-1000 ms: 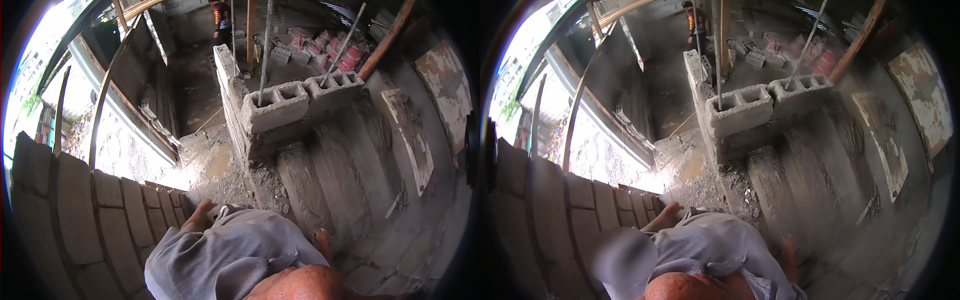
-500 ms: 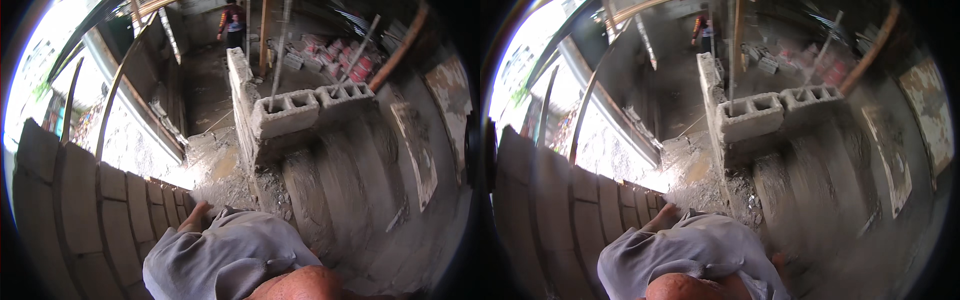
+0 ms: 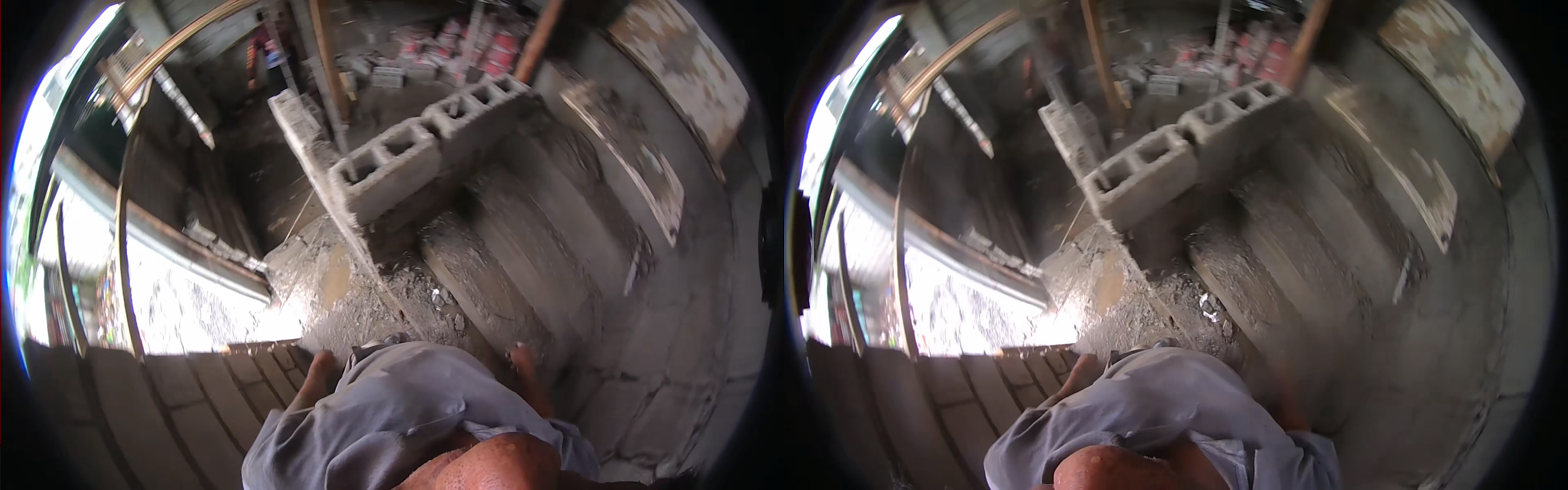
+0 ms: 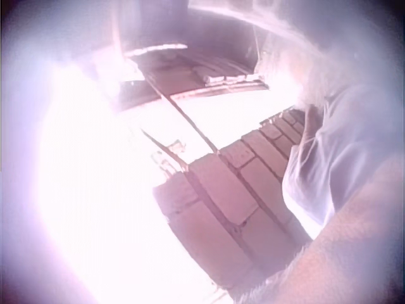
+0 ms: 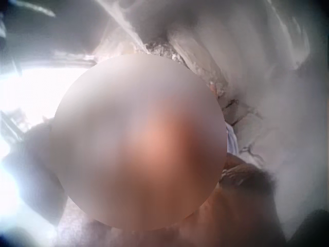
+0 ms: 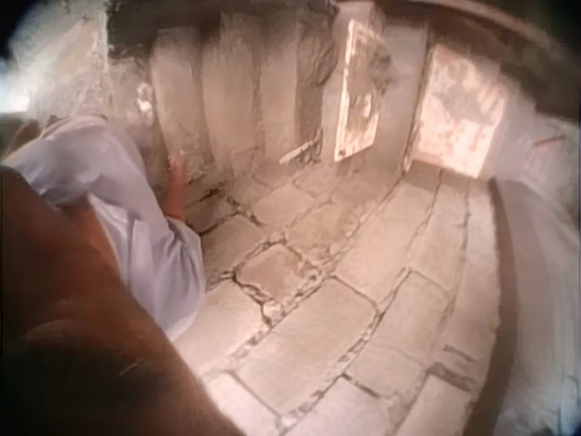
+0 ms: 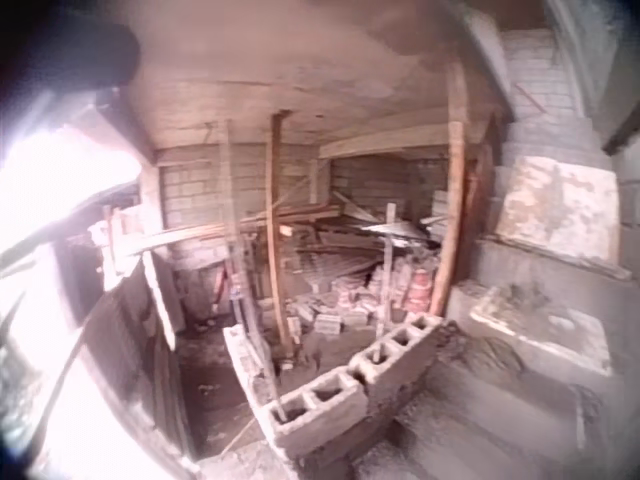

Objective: Placing concrete blocks and applying mortar to construct stairs inside a structure.

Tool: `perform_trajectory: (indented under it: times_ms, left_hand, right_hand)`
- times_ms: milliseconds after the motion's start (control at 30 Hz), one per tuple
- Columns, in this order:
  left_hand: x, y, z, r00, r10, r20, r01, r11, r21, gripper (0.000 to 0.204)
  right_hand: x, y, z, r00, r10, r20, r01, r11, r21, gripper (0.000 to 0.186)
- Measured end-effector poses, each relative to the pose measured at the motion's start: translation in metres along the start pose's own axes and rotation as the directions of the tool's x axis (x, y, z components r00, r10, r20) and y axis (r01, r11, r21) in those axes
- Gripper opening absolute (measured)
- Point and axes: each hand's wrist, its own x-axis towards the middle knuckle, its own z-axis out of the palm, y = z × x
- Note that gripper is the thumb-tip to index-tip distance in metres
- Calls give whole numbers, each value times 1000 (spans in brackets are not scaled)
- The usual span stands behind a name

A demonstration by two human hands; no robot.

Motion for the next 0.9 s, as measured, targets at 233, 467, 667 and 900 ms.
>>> perform_trajectory:
  times_ms: [233, 467, 667, 900]
  left_hand:
    - [-17, -10, -45, 992, 9, 126, -44, 958, 285, 35]
    - [-4, -45, -47, 983, 5, 182, -91, 881, 465, 15]
    - [2, -53, -26, 992, 87, 94, -117, 917, 382, 11]
    - [-7, -47, 32, 997, 66, 42, -70, 993, 100, 11]
  right_hand:
    - [-22, 43, 54, 999, 34, -26, -39, 962, -269, 21]
    - [-29, 215, 117, 842, -480, 247, 526, 625, -577, 16]
    - [-19, 207, 95, 829, -458, 321, 556, 616, -559, 21]
    - [-14, 19, 9, 952, 302, 55, -307, 930, 201, 16]
